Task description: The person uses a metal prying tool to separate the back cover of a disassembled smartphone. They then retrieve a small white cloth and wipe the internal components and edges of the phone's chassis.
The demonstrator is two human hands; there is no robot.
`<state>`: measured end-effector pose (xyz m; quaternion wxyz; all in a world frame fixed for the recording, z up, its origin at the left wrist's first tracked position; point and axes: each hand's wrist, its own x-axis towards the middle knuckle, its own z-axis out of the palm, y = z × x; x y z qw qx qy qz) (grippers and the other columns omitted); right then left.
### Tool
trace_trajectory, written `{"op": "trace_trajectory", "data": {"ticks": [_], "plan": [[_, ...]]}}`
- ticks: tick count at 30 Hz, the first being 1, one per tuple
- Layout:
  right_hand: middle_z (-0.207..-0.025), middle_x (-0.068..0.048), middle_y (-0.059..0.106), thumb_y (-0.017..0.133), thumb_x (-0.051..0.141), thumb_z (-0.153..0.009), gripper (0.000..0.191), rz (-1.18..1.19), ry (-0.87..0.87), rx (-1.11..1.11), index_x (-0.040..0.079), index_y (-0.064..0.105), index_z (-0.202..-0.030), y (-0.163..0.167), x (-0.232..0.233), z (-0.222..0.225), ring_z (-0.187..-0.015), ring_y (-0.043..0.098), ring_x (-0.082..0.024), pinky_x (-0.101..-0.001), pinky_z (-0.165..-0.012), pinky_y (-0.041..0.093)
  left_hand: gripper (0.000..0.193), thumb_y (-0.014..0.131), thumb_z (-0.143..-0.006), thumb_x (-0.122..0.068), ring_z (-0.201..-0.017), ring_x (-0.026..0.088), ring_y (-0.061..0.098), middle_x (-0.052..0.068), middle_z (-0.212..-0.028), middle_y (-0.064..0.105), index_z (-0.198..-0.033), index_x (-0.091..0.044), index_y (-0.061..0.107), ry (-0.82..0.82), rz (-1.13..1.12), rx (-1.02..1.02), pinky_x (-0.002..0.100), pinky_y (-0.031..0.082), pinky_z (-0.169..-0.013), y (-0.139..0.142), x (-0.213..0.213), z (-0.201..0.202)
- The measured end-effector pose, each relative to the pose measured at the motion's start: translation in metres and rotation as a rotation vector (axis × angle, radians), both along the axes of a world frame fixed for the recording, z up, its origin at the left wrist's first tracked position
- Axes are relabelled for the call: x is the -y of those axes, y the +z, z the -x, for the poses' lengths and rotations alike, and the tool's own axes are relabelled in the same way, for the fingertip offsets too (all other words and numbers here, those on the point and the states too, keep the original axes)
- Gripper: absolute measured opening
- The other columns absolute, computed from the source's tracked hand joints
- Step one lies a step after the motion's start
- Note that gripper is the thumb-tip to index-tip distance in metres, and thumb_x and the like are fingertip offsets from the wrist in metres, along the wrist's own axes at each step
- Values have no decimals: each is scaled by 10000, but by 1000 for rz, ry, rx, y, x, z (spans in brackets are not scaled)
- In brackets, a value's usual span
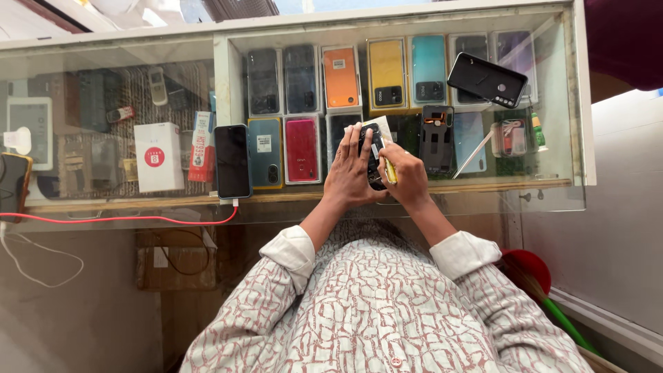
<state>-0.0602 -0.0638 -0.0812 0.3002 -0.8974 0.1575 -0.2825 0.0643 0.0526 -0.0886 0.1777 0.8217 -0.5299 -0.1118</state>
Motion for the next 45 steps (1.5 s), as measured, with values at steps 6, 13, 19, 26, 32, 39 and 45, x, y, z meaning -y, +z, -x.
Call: {"op": "trace_trajectory", "data": {"ticks": [6, 13, 19, 26, 32, 39, 45], "plan": [[-1100, -209, 715, 660, 85, -922, 134, -25, 2, -9, 12, 681, -1032, 1, 0, 1, -1062, 707, -379, -433, -910, 569, 1407, 752, -593, -768, -1528, 444, 103, 274, -1607, 141, -1582, 5, 116, -28, 25, 26, 500, 160, -1271, -3, 2, -1], [-1112, -225, 709, 652, 90, -929, 147, 0, -21, 0, 15, 690, -1049, 0, -1, 1, -1041, 708, -385, -431, -896, 572, 1372, 741, -623, -751, -1543, 427, 114, 262, -1627, 147, -1598, -2, 131, -19, -12, 49, 487, 167, -1282, -2, 1, -1], [-1134, -236, 706, 662, 90, -929, 151, -2, 0, -17, 6, 691, -1052, 0, 0, 0, -1037, 700, -399, -441, -903, 568, 1371, 754, -607, -724, -1557, 425, 118, 254, -1634, 161, -1600, -7, 136, -10, -8, 8, 484, 178, -1290, -2, 0, -1], [-1143, -236, 711, 661, 77, -934, 133, -58, 3, -2, 3, 684, -1042, 2, 0, -1, -1067, 697, -397, -437, -919, 563, 1357, 764, -611, -704, -1547, 432, 110, 263, -1627, 165, -1594, -6, 140, -2, 21, -6, 492, 178, -1280, 0, 1, 0], [-1109, -219, 716, 651, 64, -908, 145, -37, -24, 3, 14, 694, -1038, 4, -2, 0, -1068, 705, -392, -438, -912, 565, 1354, 769, -614, -686, -1548, 430, 111, 264, -1632, 162, -1597, 5, 147, -12, 25, 4, 491, 169, -1281, 5, 0, -1], [-1124, -226, 711, 667, 66, -906, 161, -5, -24, -17, -7, 700, -1045, 1, -3, 0, -1028, 702, -394, -442, -901, 568, 1351, 787, -610, -662, -1554, 434, 119, 260, -1638, 161, -1605, 1, 159, -4, 11, 3, 481, 163, -1286, 6, 0, 0], [-1121, -229, 710, 663, 68, -928, 140, 2, -11, 8, -6, 689, -1044, 3, -2, -3, -1053, 701, -394, -439, -911, 568, 1368, 784, -600, -686, -1549, 435, 116, 266, -1634, 161, -1597, 8, 155, -15, 7, 0, 481, 159, -1287, 4, 0, 0]]}}
